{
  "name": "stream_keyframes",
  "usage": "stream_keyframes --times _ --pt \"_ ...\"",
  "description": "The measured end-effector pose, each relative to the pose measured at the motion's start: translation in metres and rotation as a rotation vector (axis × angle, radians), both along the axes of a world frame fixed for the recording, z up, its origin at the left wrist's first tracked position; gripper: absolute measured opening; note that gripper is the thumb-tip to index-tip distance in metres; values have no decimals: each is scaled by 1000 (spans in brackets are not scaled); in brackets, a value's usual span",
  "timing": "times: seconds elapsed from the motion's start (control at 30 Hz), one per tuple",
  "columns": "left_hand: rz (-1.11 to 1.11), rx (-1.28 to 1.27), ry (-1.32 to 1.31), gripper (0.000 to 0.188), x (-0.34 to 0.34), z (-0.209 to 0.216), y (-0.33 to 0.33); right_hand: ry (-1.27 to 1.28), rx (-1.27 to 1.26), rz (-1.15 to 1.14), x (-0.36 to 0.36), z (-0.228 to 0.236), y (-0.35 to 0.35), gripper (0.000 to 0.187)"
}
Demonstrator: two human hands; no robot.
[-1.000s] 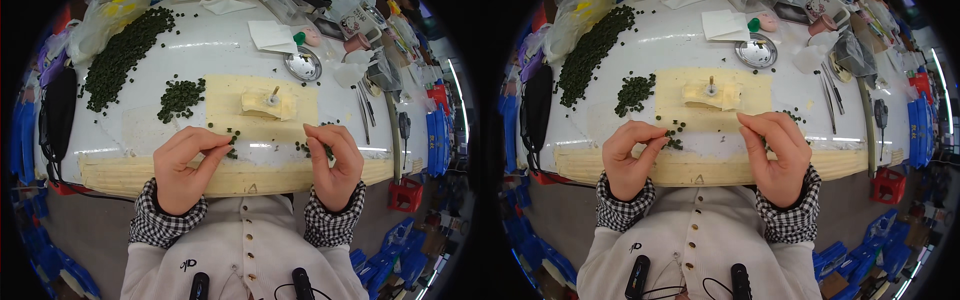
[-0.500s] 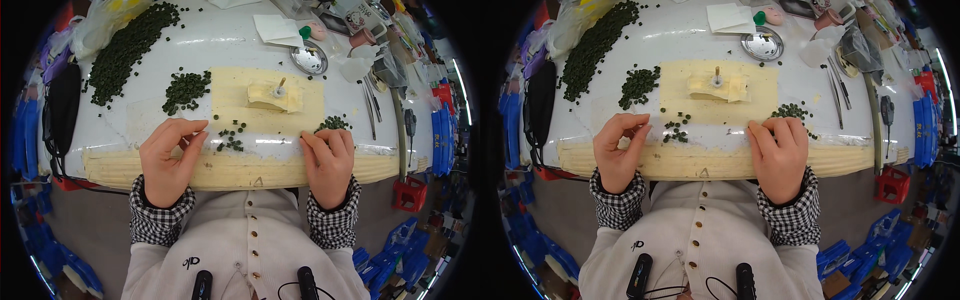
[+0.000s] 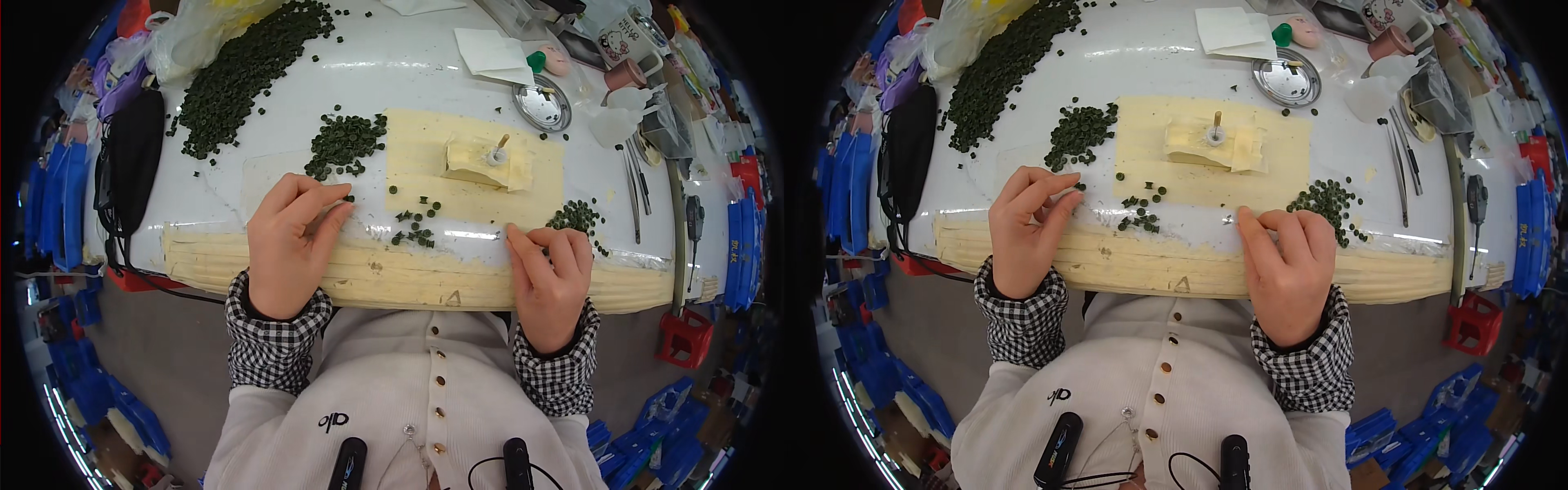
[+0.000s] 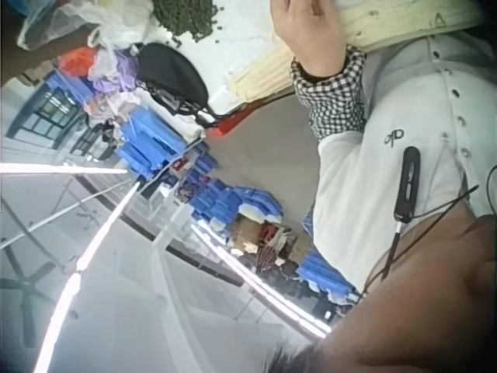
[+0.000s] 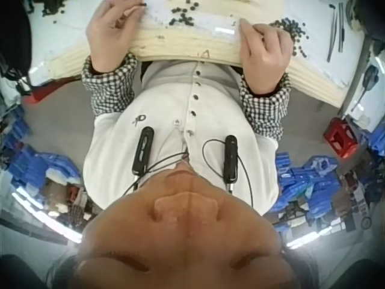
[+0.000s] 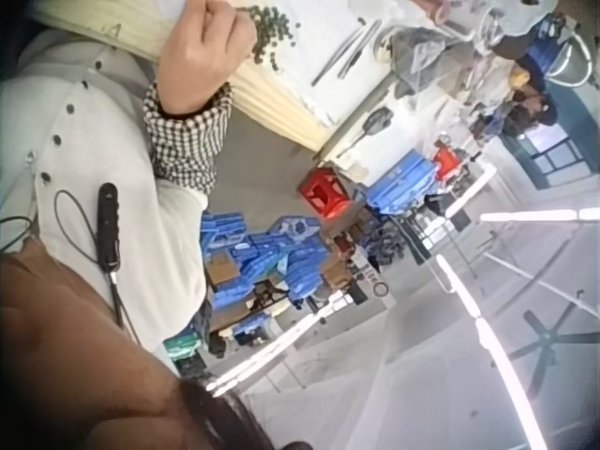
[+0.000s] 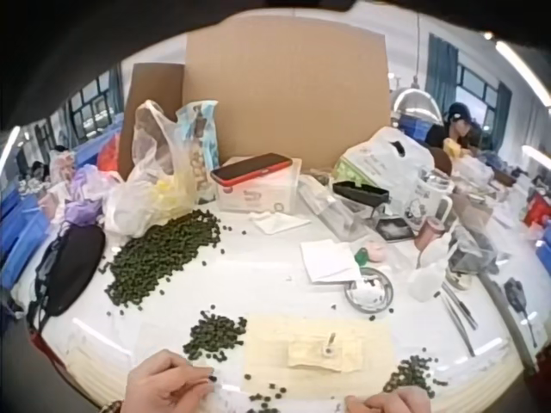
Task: Manually inspecting and handling small green electronic components at a factory workbench.
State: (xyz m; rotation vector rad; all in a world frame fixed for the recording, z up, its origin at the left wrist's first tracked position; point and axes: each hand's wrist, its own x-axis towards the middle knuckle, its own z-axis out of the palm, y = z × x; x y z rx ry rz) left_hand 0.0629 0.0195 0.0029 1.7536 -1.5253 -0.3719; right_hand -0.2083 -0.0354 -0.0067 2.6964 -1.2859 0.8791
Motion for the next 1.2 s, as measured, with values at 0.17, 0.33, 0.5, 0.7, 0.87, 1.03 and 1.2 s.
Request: stream_keyframes --times 0.17,0.33,0.5,0.7,0.87,1.03,1.2 --pt "-51 -3 -66 16 0 -7 -4 -38 6 15 0 -1 -1 24" --pt "-27 -49 -33 13 -10 6 -5 -237 160 75 2 3 -5 18" --pt "-59 -97 138 12 -21 11 -8 -480 354 109 6 19 -5 17" --pt "-325 15 716 18 -41 23 -16 -645 545 166 19 31 -12 13" --pt "-460 12 1016 22 -49 9 -25 -861 793 282 34 30 -21 11" --pt "-467 39 1124 21 -49 1 -26 -875 790 328 40 19 -26 9" --pt "-435 77 1218 20 -49 1 -26 -882 824 340 40 16 -26 8"
